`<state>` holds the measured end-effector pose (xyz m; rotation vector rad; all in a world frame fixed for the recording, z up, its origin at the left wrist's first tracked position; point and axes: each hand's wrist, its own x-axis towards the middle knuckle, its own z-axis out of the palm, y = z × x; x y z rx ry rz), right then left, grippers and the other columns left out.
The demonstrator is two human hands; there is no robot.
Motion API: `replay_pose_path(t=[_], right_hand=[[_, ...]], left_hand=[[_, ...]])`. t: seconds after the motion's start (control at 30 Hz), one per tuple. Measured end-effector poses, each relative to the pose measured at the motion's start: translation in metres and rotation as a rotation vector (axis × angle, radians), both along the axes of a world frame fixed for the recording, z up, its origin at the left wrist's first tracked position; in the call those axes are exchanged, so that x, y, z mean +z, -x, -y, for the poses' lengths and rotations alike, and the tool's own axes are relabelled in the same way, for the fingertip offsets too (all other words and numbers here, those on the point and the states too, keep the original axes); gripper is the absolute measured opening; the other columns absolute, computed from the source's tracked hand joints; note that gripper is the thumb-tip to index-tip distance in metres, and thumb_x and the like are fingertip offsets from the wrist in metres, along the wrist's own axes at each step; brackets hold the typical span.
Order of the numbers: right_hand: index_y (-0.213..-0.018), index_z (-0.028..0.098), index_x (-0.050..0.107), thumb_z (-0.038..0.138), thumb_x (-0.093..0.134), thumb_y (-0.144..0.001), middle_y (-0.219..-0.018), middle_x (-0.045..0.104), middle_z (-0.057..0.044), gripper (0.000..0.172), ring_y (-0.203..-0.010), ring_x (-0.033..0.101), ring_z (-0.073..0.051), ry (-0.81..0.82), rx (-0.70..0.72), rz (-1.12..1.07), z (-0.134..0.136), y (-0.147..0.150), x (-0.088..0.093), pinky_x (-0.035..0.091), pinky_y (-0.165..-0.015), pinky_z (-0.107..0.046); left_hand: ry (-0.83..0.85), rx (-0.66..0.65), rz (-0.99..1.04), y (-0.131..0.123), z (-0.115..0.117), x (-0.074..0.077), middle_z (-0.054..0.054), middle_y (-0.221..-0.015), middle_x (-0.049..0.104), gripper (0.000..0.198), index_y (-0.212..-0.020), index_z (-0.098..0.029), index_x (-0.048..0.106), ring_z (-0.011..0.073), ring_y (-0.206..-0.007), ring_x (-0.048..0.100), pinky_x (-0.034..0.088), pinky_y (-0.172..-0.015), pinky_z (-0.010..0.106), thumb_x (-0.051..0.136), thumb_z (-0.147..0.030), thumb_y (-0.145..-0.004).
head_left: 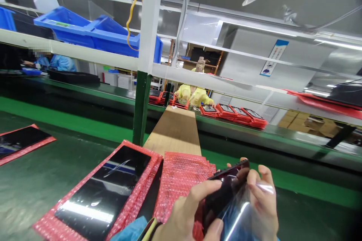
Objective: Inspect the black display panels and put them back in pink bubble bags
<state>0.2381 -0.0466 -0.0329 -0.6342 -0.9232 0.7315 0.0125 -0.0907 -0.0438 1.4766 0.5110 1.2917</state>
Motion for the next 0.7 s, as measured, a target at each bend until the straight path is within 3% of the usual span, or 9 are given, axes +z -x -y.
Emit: replay_pose_path(t=[0.13,0.23,0.4,0.5,0.6,0.7], right_hand=[[-0.099,0.028,0.056,0.02,0.084,-0.064,-0.063,0.053,0.008,0.045,-0.055,0.05,-0.008,0.084,0.015,0.032,-0.004,-0.005,-0.001,0.046,-0.053,-0.016],[-0.102,0.028,0.057,0.022,0.081,-0.067,-0.068,0.052,0.007,0.043,-0.059,0.052,-0.01,0.124,0.046,0.002,-0.002,-0.003,0.0,0.048,-0.055,-0.018],[-0.094,0.026,0.06,0.02,0.085,-0.053,-0.066,0.049,0.008,0.048,-0.056,0.051,-0.009,0.148,0.039,-0.095,0.001,0.0,0.004,0.049,-0.052,-0.018],[-0.097,0.026,0.062,0.02,0.083,-0.057,-0.069,0.051,0.008,0.046,-0.072,0.06,-0.011,0.159,0.013,-0.152,0.003,0.003,0.004,0.054,-0.07,-0.021],[-0.098,0.024,0.061,0.017,0.079,-0.06,-0.068,0.047,0.007,0.042,-0.102,0.063,-0.016,0.141,-0.02,-0.215,0.007,0.009,0.007,0.049,-0.095,-0.027],[-0.093,0.022,0.059,0.009,0.074,-0.06,-0.068,0.044,0.007,0.039,-0.108,0.061,-0.016,0.116,-0.024,-0.285,0.011,0.019,0.016,0.047,-0.1,-0.027]], left_hand=[[-0.057,-0.229,0.131,-0.004,-0.016,0.017,0.012,-0.129,0.059,0.071,-0.141,-0.031,0.043,0.0256,-0.094,0.064,0.052,-0.076,0.035,0.072,-0.037,-0.077],[-0.091,-0.372,0.299,-0.007,-0.022,0.031,0.012,-0.125,0.059,0.057,-0.137,-0.031,0.043,0.019,-0.083,0.063,0.048,-0.072,0.032,0.062,-0.045,-0.085],[0.156,-0.363,0.301,0.001,-0.024,0.04,0.005,-0.111,0.061,0.044,-0.131,-0.033,0.047,0.0124,-0.077,0.055,0.041,-0.064,0.023,0.054,-0.048,-0.09],[0.266,-0.354,0.316,0.005,-0.027,0.042,0.004,-0.108,0.061,0.043,-0.13,-0.031,0.047,0.0104,-0.073,0.053,0.038,-0.057,0.019,0.055,-0.043,-0.09],[0.316,-0.361,0.413,0.005,-0.033,0.045,0.001,-0.095,0.061,0.041,-0.13,-0.03,0.045,0.0074,-0.062,0.05,0.037,-0.052,0.017,0.056,-0.035,-0.09],[0.355,-0.39,0.479,0.002,-0.038,0.048,-0.002,-0.078,0.058,0.04,-0.129,-0.028,0.044,0.0076,-0.059,0.051,0.042,-0.054,0.017,0.055,-0.028,-0.091]])
